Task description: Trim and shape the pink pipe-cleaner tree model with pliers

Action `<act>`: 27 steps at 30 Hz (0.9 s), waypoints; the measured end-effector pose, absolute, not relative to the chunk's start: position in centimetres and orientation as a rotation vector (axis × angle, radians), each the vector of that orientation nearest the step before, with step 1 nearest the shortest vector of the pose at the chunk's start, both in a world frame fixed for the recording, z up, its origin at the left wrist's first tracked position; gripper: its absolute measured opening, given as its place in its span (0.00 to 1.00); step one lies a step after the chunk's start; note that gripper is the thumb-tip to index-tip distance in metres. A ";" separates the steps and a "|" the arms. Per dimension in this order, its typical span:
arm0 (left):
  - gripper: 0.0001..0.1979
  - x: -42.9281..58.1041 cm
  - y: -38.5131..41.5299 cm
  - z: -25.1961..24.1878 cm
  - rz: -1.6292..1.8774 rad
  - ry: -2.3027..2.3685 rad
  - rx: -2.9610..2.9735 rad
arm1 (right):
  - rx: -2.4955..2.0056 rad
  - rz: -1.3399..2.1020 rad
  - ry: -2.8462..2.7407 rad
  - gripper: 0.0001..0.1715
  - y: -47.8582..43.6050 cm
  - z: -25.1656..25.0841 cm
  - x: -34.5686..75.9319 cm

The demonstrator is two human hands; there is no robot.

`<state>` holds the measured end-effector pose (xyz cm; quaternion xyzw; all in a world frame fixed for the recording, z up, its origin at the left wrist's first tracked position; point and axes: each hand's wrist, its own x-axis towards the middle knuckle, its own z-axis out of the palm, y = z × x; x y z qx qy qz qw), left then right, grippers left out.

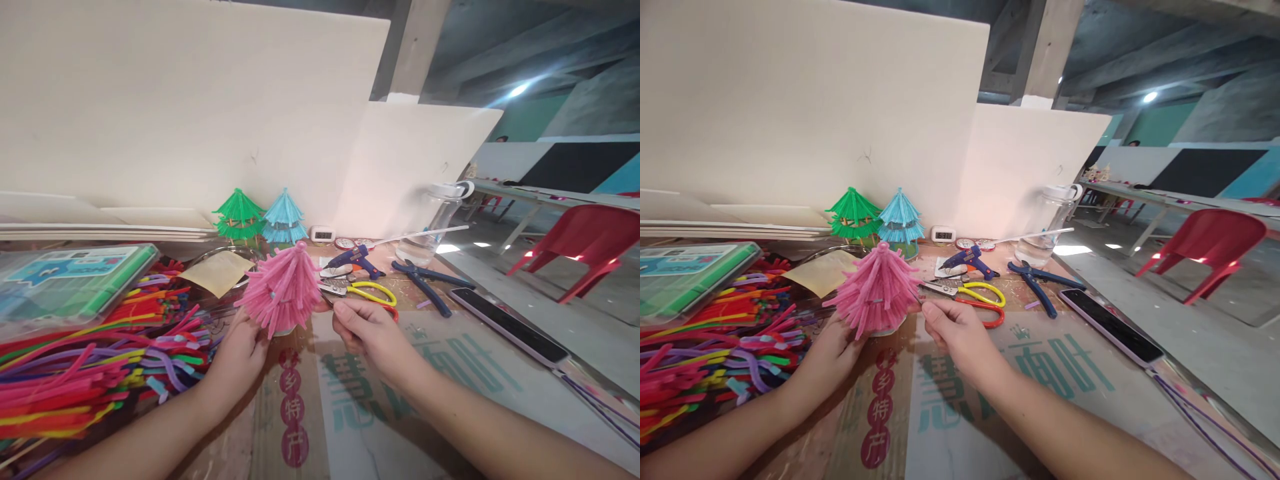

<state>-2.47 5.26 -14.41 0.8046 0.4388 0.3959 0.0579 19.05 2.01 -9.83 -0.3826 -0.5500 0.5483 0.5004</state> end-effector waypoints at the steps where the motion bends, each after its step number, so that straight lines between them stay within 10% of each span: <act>1: 0.14 -2.5 5.2 -14.4 1.193 1.328 2.440 | -0.923 1.331 -1.332 0.31 2.0 -9.9 19.1; 27: 0.13 -2.5 5.2 -14.2 1.140 1.335 2.454 | -0.929 1.334 -1.333 0.30 2.0 -10.2 19.0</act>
